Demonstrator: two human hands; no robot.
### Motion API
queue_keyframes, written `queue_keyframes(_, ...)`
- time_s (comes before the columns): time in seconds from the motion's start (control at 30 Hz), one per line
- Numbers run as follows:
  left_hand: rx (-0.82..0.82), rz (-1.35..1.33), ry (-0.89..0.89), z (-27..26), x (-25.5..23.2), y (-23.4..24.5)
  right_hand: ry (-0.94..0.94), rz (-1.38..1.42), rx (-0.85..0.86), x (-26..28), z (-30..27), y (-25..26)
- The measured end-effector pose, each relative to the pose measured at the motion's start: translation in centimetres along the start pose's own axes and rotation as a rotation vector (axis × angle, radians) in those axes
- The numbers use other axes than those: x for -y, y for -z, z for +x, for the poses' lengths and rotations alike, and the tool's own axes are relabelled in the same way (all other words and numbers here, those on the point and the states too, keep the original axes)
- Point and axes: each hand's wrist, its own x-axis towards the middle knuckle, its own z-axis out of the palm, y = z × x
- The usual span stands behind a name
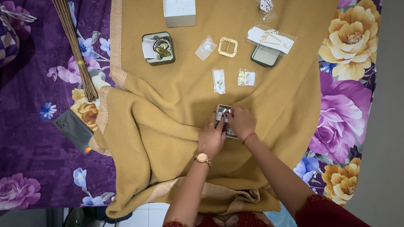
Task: The person is organizing various pieces of jewelry by placing them into individual small plastic bags and then into small storage boxes on a bed.
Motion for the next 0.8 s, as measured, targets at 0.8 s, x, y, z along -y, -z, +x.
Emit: queue_keyframes(0.8, -0.279, -0.075, -0.145, 0.6, 0.0, -0.9, -0.16, 1.188, -0.099, -8.0, 11.4, 0.8)
